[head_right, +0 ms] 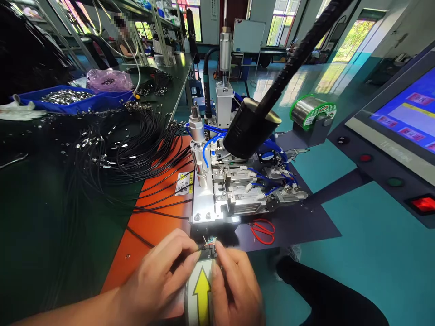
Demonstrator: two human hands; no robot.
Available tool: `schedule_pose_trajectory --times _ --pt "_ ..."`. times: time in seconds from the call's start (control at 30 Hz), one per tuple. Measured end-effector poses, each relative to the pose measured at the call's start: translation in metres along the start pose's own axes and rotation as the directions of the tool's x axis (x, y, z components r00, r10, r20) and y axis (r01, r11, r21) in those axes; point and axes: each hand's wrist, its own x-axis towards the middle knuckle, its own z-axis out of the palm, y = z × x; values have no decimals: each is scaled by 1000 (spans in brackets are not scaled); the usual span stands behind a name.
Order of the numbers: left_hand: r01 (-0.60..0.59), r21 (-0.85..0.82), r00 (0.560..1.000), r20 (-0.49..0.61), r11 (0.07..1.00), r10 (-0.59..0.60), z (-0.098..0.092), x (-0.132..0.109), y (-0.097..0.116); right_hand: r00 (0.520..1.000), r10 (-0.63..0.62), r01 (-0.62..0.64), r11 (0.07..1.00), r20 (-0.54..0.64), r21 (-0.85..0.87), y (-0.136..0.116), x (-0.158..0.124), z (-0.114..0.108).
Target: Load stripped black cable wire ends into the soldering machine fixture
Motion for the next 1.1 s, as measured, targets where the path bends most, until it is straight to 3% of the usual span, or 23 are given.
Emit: schedule_pose_trajectory --times 0.37,0.7,0.9,1.1 --pt "-12 34 1000 -2 999 12 0 1 0 1000 -21 21 1000 3 -6 6 -2 2" --pt "-5 30 1000 14 1000 4 1 1 -3 999 48 -48 999 -3 10 3 0 1" --pt "-23 1 999 43 1000 23 2 0 -4 980 152 -172 972 127 163 3 16 -2" --pt "-31 -23 998 61 999 32 1 1 -3 992 64 -79 986 105 148 0 15 4"
